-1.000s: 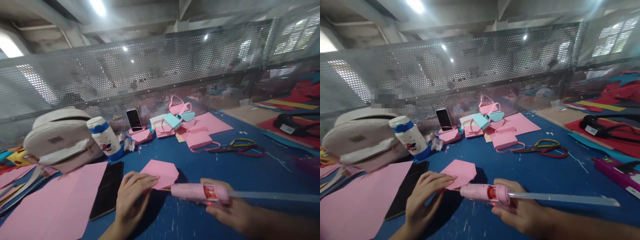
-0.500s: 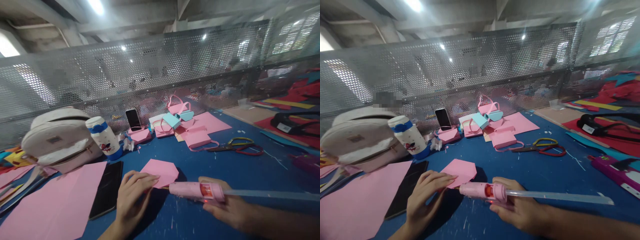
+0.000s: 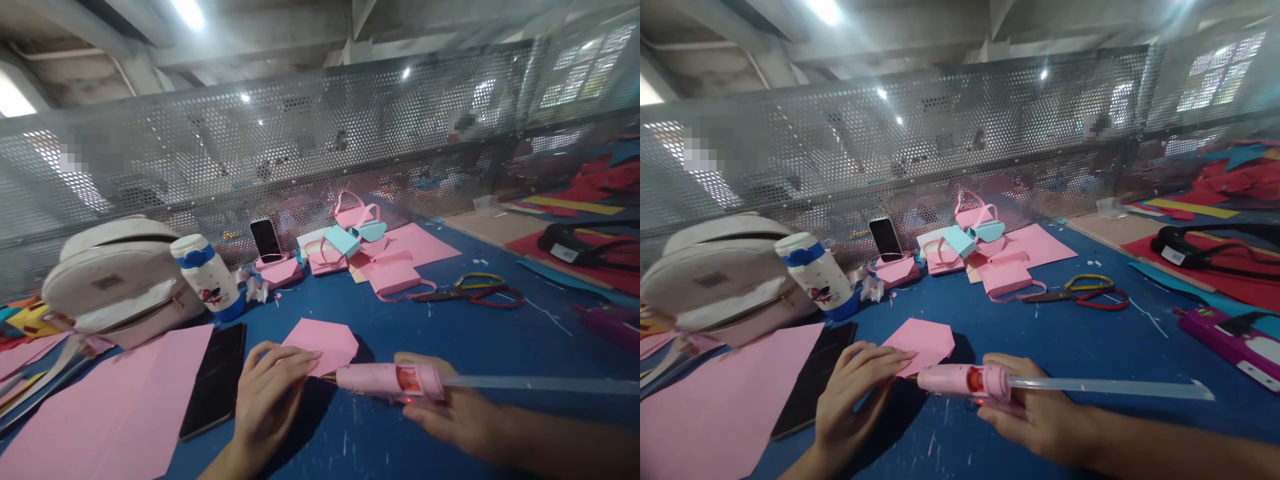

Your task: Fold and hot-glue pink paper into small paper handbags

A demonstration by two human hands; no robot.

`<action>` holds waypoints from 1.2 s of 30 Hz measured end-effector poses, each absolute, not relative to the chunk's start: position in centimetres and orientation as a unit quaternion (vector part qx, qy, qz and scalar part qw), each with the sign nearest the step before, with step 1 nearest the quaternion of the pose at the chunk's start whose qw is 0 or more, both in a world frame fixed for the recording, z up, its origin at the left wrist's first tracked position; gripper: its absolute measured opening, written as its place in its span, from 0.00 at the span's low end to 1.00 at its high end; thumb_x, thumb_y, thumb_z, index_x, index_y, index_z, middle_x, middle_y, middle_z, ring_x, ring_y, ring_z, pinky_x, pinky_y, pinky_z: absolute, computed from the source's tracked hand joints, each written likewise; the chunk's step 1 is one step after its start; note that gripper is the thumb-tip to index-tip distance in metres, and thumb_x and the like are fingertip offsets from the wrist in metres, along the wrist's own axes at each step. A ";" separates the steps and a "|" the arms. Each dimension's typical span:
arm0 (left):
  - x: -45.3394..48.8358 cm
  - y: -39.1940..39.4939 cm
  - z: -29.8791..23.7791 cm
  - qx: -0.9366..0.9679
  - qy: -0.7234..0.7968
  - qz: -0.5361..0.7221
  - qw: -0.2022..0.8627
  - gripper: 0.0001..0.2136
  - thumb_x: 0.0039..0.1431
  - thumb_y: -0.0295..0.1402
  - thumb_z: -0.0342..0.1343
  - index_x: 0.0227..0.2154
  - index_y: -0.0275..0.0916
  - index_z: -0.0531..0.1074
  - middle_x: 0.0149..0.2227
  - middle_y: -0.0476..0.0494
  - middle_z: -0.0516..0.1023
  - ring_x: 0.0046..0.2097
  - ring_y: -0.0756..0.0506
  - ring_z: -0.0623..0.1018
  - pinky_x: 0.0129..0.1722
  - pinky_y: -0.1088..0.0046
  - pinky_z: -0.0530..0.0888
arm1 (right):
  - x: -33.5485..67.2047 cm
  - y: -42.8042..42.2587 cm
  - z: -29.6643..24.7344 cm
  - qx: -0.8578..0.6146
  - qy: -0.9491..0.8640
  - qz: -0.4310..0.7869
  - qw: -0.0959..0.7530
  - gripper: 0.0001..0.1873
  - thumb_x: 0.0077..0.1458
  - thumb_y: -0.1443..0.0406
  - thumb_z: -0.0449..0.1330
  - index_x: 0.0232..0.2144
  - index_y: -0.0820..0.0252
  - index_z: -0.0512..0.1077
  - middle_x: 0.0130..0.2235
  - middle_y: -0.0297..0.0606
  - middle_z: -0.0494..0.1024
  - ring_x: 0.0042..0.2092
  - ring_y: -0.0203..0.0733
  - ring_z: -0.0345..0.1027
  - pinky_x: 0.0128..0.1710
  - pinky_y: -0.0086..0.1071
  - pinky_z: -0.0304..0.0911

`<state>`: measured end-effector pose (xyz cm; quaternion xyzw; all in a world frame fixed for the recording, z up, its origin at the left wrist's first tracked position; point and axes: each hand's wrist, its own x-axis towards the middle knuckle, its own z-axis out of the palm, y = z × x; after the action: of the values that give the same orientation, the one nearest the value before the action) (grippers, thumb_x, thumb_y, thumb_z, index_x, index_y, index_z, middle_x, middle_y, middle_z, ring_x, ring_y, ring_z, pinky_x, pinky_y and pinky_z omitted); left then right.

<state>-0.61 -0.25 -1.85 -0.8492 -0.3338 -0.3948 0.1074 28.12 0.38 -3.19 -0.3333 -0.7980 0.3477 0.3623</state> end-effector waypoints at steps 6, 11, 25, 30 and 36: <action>-0.5 -0.2 -1.8 -0.851 -0.328 -0.393 0.116 0.12 0.61 0.19 0.52 0.43 0.41 0.72 0.39 0.46 0.85 0.39 0.45 0.82 0.45 0.64 0.67 | 28.2 0.2 -3.6 -0.351 -0.771 0.392 0.358 0.12 0.54 0.54 0.60 0.34 0.54 0.76 0.30 0.36 0.77 0.29 0.42 0.71 0.29 0.30 0.72; -0.5 -0.2 -1.8 -0.851 -0.329 -0.390 0.123 0.11 0.62 0.19 0.52 0.42 0.41 0.72 0.38 0.45 0.85 0.39 0.45 0.82 0.45 0.64 0.67 | 28.1 0.4 -3.8 -0.349 -0.772 0.399 0.350 0.13 0.55 0.54 0.59 0.34 0.56 0.77 0.31 0.38 0.78 0.31 0.44 0.72 0.32 0.31 0.73; -0.5 -0.2 -1.9 -0.852 -0.320 -0.401 0.105 0.12 0.60 0.17 0.53 0.42 0.37 0.73 0.40 0.43 0.84 0.40 0.45 0.81 0.46 0.63 0.67 | 28.0 0.4 -4.1 -0.311 -0.755 0.453 0.358 0.14 0.58 0.56 0.58 0.42 0.58 0.75 0.38 0.42 0.80 0.39 0.47 0.75 0.39 0.34 0.73; -0.5 -0.2 -1.9 -0.853 -0.319 -0.400 0.107 0.12 0.60 0.17 0.53 0.42 0.37 0.73 0.40 0.44 0.84 0.40 0.45 0.81 0.46 0.63 0.67 | 27.9 0.5 -4.0 -0.311 -0.767 0.436 0.354 0.15 0.59 0.58 0.57 0.44 0.59 0.75 0.38 0.41 0.80 0.39 0.45 0.75 0.41 0.32 0.73; -0.6 -0.1 -1.9 -0.854 -0.319 -0.395 0.114 0.12 0.60 0.17 0.52 0.41 0.37 0.73 0.39 0.44 0.85 0.39 0.45 0.81 0.47 0.63 0.66 | 28.0 0.6 -4.0 -0.293 -0.773 0.440 0.351 0.18 0.61 0.58 0.57 0.49 0.60 0.74 0.43 0.43 0.80 0.43 0.47 0.76 0.47 0.35 0.72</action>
<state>-0.62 -0.12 -1.88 -0.8536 -0.3192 -0.3954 0.1142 28.02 0.60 -4.03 -0.2928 -0.7731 0.4399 0.3508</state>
